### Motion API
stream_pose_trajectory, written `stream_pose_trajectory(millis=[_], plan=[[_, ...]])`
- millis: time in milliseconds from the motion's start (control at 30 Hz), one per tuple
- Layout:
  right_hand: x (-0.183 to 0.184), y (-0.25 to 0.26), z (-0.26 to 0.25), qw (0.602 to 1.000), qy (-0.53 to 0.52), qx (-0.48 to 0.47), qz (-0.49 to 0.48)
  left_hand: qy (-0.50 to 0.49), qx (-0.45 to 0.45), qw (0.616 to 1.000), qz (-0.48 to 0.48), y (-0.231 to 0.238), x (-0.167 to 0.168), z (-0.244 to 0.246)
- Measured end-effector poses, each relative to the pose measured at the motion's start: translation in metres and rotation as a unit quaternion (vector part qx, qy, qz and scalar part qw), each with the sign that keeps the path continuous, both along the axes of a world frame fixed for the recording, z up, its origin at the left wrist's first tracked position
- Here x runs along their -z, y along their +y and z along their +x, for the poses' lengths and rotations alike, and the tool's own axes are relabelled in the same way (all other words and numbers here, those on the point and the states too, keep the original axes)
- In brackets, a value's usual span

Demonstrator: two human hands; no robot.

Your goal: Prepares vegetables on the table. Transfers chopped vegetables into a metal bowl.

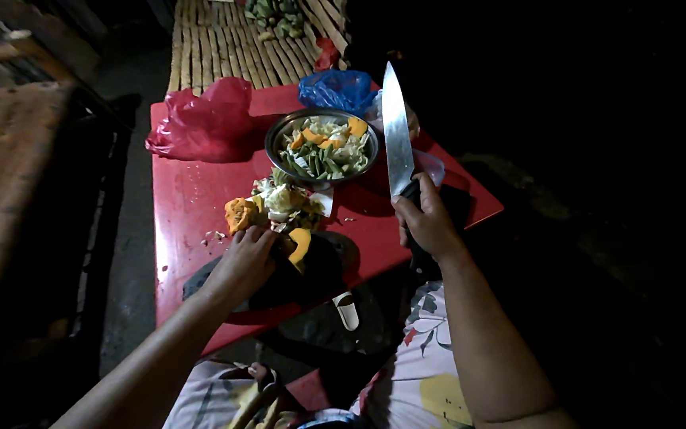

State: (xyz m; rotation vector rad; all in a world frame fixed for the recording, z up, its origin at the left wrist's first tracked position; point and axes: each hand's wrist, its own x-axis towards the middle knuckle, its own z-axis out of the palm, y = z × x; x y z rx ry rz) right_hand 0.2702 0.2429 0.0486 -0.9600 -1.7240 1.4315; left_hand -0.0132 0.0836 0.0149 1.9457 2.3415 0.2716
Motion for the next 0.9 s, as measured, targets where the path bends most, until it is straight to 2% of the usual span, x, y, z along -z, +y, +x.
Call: stream_pose_trajectory(millis=[167, 233, 300, 400, 500, 567, 633, 700, 767, 833, 900], plan=[[0.001, 0.0, 0.001, 1.0, 0.001, 0.007, 0.006, -0.017, 0.007, 0.999, 0.034, -0.005, 0.001, -0.013], [0.001, 0.0, 0.0, 1.0, 0.004, 0.002, 0.005, -0.06, 0.004, 0.998, -0.01, 0.003, -0.011, -0.019], [0.001, 0.0, -0.001, 1.0, 0.01, -0.003, 0.003, -0.105, 0.032, 0.992, -0.055, 0.02, -0.034, -0.023], [0.0, -0.002, -0.004, 1.0, 0.013, -0.003, -0.005, -0.131, 0.047, 0.986, -0.092, 0.059, -0.088, -0.011], [0.005, 0.0, -0.005, 0.999, -0.009, 0.004, 0.031, -0.127, 0.047, 0.99, -0.046, 0.104, -0.13, -0.002], [0.011, 0.003, -0.005, 0.996, -0.038, 0.021, 0.075, -0.115, 0.046, 0.992, 0.01, 0.135, -0.149, 0.001], [0.012, 0.004, -0.004, 0.995, -0.055, 0.023, 0.079, -0.105, 0.035, 0.991, 0.071, 0.158, -0.161, 0.003], [0.013, 0.005, -0.003, 0.997, -0.054, 0.029, 0.045, -0.093, 0.016, 0.99, 0.102, 0.17, -0.168, 0.007], [0.012, 0.006, -0.001, 0.997, -0.054, 0.034, 0.053, -0.074, 0.027, 0.993, 0.082, 0.169, -0.168, 0.013], [0.009, 0.007, 0.002, 0.993, -0.066, 0.035, 0.088, -0.037, 0.083, 0.996, 0.018, 0.157, -0.158, 0.015], [0.008, 0.007, 0.003, 0.996, -0.044, 0.03, 0.074, 0.008, 0.177, 0.98, -0.086, 0.14, -0.135, 0.006]])
